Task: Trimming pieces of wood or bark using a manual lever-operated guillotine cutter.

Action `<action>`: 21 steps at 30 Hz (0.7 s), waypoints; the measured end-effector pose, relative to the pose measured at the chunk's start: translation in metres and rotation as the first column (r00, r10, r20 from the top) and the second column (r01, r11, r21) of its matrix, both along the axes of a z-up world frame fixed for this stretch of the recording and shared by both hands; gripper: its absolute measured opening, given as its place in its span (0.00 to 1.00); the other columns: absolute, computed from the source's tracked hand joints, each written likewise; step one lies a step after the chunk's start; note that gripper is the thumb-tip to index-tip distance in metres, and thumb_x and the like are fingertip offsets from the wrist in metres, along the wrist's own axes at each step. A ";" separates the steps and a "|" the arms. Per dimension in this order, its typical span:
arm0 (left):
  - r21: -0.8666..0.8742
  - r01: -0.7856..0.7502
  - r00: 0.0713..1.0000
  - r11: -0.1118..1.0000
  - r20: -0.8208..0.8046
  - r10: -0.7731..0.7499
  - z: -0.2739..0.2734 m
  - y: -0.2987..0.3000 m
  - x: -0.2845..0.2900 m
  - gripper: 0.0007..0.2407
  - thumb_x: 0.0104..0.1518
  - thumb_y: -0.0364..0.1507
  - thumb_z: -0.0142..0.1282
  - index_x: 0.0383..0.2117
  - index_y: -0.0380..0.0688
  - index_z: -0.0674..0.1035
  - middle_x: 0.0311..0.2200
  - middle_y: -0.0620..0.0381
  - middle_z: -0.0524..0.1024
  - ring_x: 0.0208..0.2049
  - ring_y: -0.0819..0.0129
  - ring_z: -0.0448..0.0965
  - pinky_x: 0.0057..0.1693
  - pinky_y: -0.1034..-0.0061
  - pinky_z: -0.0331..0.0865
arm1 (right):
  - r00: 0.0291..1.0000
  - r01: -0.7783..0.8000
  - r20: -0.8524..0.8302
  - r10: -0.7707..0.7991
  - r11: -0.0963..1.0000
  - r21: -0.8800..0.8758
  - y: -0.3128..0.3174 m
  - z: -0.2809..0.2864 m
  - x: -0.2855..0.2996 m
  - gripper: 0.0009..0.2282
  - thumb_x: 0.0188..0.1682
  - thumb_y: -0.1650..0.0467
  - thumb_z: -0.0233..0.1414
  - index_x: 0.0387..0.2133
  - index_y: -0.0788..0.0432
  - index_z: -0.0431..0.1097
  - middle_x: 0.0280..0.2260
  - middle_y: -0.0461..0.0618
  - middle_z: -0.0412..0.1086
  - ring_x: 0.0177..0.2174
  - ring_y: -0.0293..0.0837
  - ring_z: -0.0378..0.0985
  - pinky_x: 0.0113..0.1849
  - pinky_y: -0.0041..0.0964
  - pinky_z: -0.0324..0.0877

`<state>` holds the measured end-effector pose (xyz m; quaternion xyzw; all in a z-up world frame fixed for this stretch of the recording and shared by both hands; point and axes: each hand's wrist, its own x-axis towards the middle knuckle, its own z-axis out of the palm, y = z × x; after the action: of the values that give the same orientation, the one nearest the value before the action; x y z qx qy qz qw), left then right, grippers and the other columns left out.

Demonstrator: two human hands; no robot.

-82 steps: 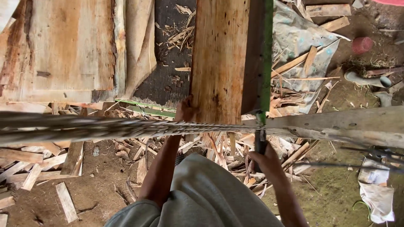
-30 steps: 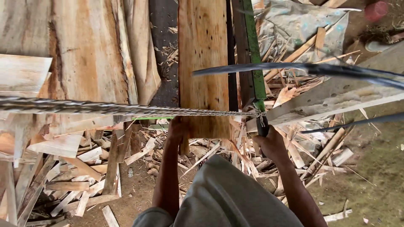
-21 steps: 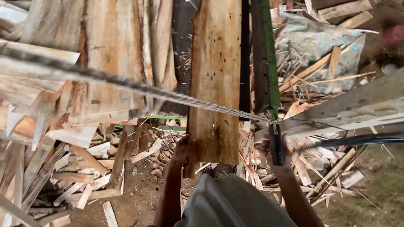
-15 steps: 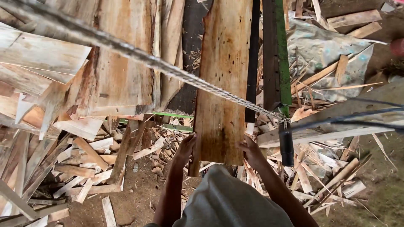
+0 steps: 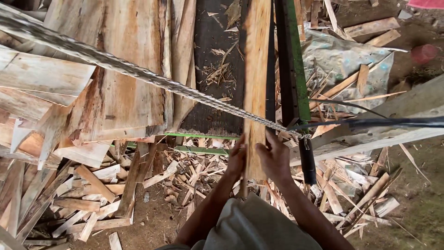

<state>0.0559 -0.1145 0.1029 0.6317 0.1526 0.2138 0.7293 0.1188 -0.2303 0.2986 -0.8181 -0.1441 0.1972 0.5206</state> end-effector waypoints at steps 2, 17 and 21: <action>0.487 0.037 0.914 0.873 -0.368 0.167 0.045 -0.031 0.027 0.23 0.68 0.27 0.46 0.70 0.38 0.63 0.60 0.45 0.64 0.48 0.72 0.70 0.46 0.80 0.70 | 0.991 -0.065 0.113 0.070 0.997 -0.042 0.020 0.010 -0.007 0.25 0.50 0.73 0.52 0.64 0.62 0.62 0.35 0.62 0.77 0.23 0.45 0.77 0.22 0.35 0.76; -0.768 0.266 0.937 0.583 0.063 -0.344 -0.141 -0.020 0.000 0.26 0.72 0.45 0.41 0.67 0.36 0.64 0.61 0.38 0.67 0.59 0.54 0.68 0.61 0.60 0.65 | 0.969 0.096 0.244 -0.046 0.976 -0.196 -0.027 -0.206 0.003 0.28 0.54 0.57 0.53 0.63 0.60 0.61 0.61 0.62 0.62 0.58 0.53 0.65 0.58 0.48 0.61; -0.810 0.234 0.960 0.537 0.104 -0.261 -0.184 -0.011 -0.012 0.27 0.70 0.47 0.42 0.68 0.39 0.63 0.62 0.41 0.67 0.60 0.54 0.69 0.63 0.58 0.66 | 0.524 0.471 -0.841 -0.136 0.869 0.153 -0.041 -0.243 0.012 0.25 0.50 0.56 0.54 0.55 0.61 0.67 0.53 0.54 0.71 0.50 0.48 0.75 0.49 0.42 0.71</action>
<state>0.0440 -0.1254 -0.0808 0.2431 0.1536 0.0051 0.9577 0.1312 -0.2712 0.0555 -0.5383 0.2225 0.4207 0.6955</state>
